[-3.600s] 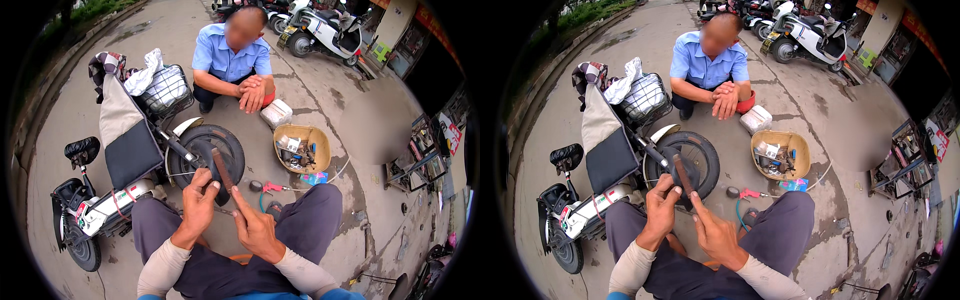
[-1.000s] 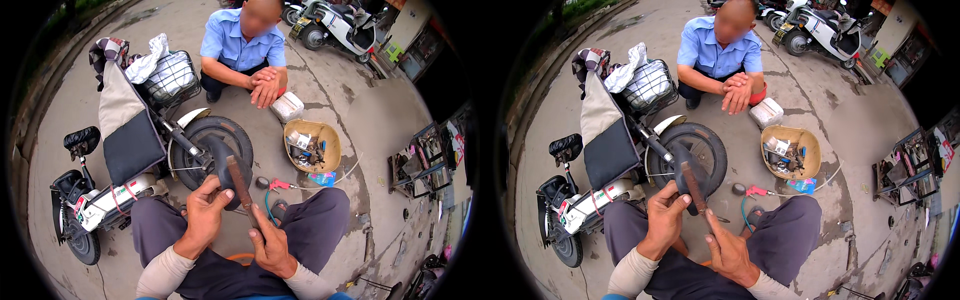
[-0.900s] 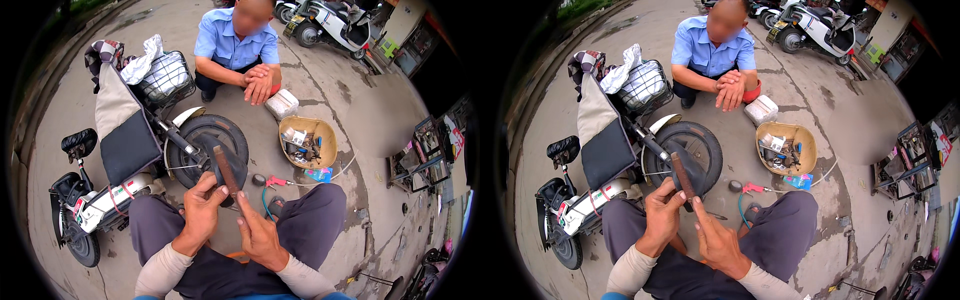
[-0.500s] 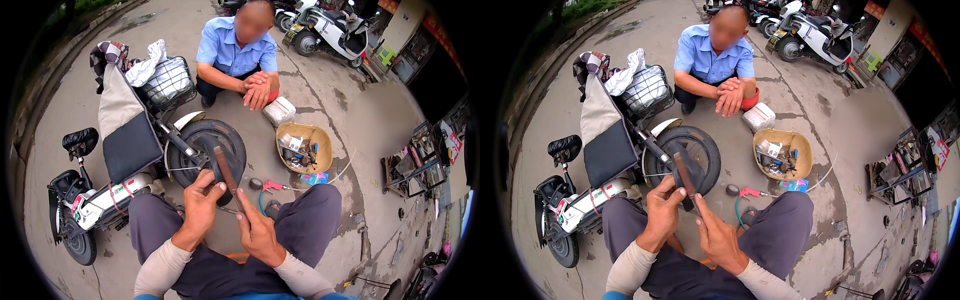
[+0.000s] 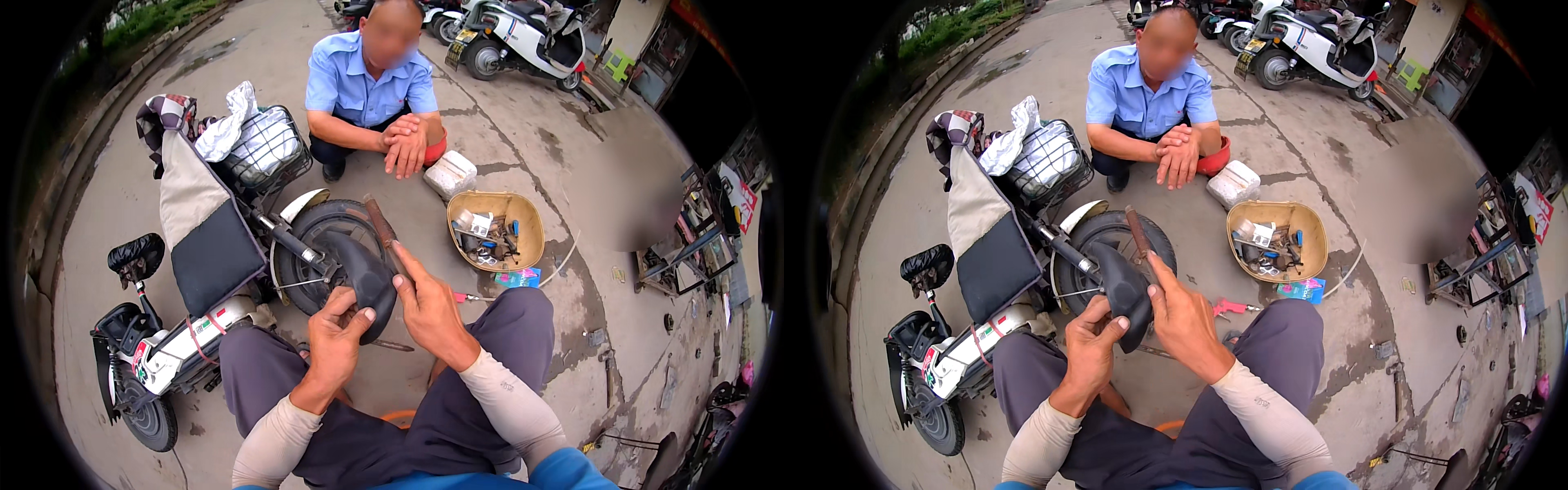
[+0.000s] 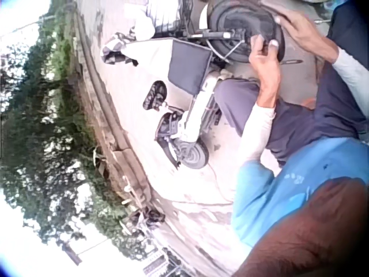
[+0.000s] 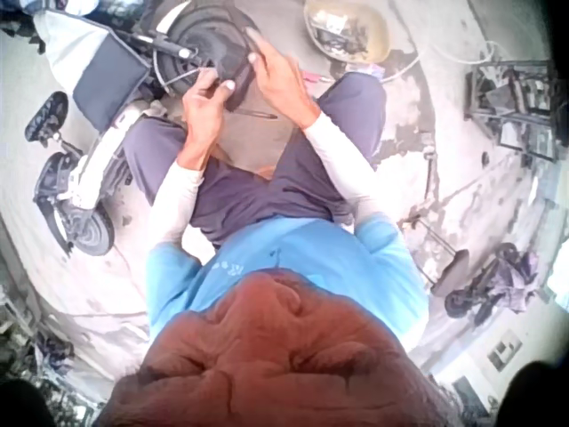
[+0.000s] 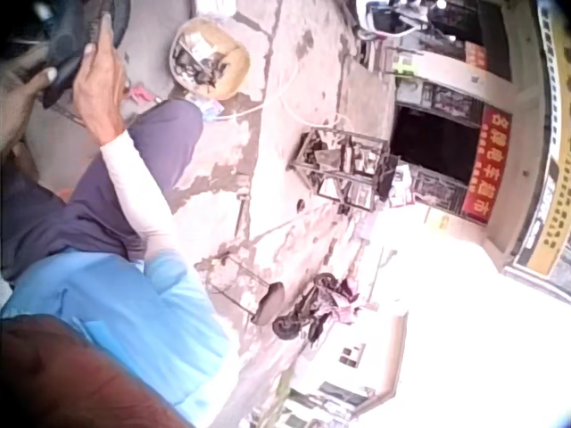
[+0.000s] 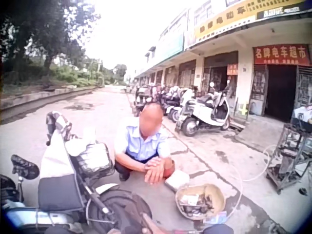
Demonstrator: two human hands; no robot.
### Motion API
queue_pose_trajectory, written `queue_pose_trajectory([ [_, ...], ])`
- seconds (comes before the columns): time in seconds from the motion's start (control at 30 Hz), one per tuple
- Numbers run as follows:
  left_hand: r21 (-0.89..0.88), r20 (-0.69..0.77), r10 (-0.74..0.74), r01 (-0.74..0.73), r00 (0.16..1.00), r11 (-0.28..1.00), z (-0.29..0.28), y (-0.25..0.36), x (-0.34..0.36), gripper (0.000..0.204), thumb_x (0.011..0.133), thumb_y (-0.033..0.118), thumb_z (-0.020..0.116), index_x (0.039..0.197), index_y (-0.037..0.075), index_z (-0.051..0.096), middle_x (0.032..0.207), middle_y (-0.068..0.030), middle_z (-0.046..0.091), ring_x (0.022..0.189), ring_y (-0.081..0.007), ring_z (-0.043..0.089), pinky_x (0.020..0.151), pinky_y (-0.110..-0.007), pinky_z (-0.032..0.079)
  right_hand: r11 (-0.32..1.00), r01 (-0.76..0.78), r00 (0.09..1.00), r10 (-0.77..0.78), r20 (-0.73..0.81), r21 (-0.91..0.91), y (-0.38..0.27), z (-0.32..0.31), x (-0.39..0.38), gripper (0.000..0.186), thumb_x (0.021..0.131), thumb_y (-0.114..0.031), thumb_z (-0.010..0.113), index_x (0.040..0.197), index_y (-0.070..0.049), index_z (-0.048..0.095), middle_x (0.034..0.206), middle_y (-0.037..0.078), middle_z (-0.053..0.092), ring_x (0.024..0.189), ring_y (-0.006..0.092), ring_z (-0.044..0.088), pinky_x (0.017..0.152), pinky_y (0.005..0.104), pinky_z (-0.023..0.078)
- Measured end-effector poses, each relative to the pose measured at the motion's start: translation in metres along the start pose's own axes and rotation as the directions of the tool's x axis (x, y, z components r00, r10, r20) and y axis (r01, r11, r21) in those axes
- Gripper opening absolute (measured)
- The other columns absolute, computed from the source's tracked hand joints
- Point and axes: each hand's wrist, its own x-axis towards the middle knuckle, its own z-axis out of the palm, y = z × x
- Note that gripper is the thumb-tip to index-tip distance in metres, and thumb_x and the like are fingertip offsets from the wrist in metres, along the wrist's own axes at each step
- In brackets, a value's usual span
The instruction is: The person uses a file to roughen the surface of an inner tube, applies adhesive from a tube to the prepared area, and places a patch over it.
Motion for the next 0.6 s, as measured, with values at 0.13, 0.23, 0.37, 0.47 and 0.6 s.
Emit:
queue_pose_trajectory([
  [0.13, -0.131, -0.014, -0.029, 0.027, 0.999, 0.991, 0.007, 0.008, 0.004, 0.029, 0.094, -0.007, 0.067, 0.122, -0.007, 0.069, 0.11, -0.0013, 0.062, 0.097, -0.0084, 0.058, 0.089, -0.024, 0.045, 0.996, 0.067, 0.991, -0.06, -0.122, 0.057, 0.013, -0.001, 0.005, 0.046, 0.108, -0.022, 0.055, 0.151, -0.007, 0.052, 0.114, 0.026, 0.072, 0.093, 0.0405, 0.072, 0.078, 0.0433, 0.053],
  [0.23, -0.147, -0.004, -0.066, 0.065, 0.998, 0.987, 0.007, 0.009, 0.002, 0.027, 0.096, -0.005, 0.066, 0.122, -0.006, 0.069, 0.109, -0.001, 0.062, 0.096, -0.0085, 0.057, 0.089, -0.025, 0.045, 0.961, 0.246, 0.938, -0.203, -0.281, 0.125, 0.035, 0.021, 0.008, 0.038, 0.108, -0.026, 0.061, 0.136, 0.0, 0.062, 0.085, 0.006, 0.067, 0.077, 0.0134, 0.057, 0.071, 0.0338, 0.049],
  [0.37, -0.078, 0.026, -0.072, 0.074, 0.997, 0.994, -0.001, 0.005, 0.001, 0.022, 0.104, 0.009, 0.063, 0.119, -0.005, 0.07, 0.106, 0.0003, 0.061, 0.089, -0.0076, 0.053, 0.081, -0.024, 0.043, 0.9, -0.065, 0.994, 0.098, -0.055, 0.431, 0.022, 0.032, 0.013, 0.034, 0.104, -0.035, 0.068, 0.104, 0.0, 0.066, 0.079, 0.001, 0.063, 0.076, 0.0063, 0.055, 0.066, 0.0274, 0.045],
  [0.47, -0.203, -0.028, -0.035, 0.028, 0.999, 0.979, -0.004, -0.002, 0.005, 0.028, 0.109, 0.02, 0.06, 0.118, -0.005, 0.07, 0.102, 0.0014, 0.06, 0.084, -0.0072, 0.049, 0.077, -0.025, 0.04, 0.819, -0.107, 0.989, 0.149, -0.028, 0.564, 0.018, 0.043, 0.014, 0.034, 0.105, -0.033, 0.067, 0.093, -0.002, 0.064, 0.082, -0.003, 0.06, 0.077, 0.0032, 0.049, 0.068, 0.0228, 0.043],
  [0.6, -0.237, -0.077, -0.101, 0.08, 0.992, 0.968, 0.004, 0.0, 0.01, 0.033, 0.111, 0.025, 0.056, 0.119, -0.004, 0.069, 0.112, -0.0041, 0.067, 0.099, -0.0116, 0.06, 0.091, -0.027, 0.047, 0.709, -0.057, 0.989, 0.136, -0.057, 0.703, 0.023, 0.051, 0.013, 0.031, 0.108, -0.031, 0.063, 0.092, -0.005, 0.064, 0.086, -0.005, 0.06, 0.08, 0.0028, 0.049, 0.07, 0.0217, 0.042],
])
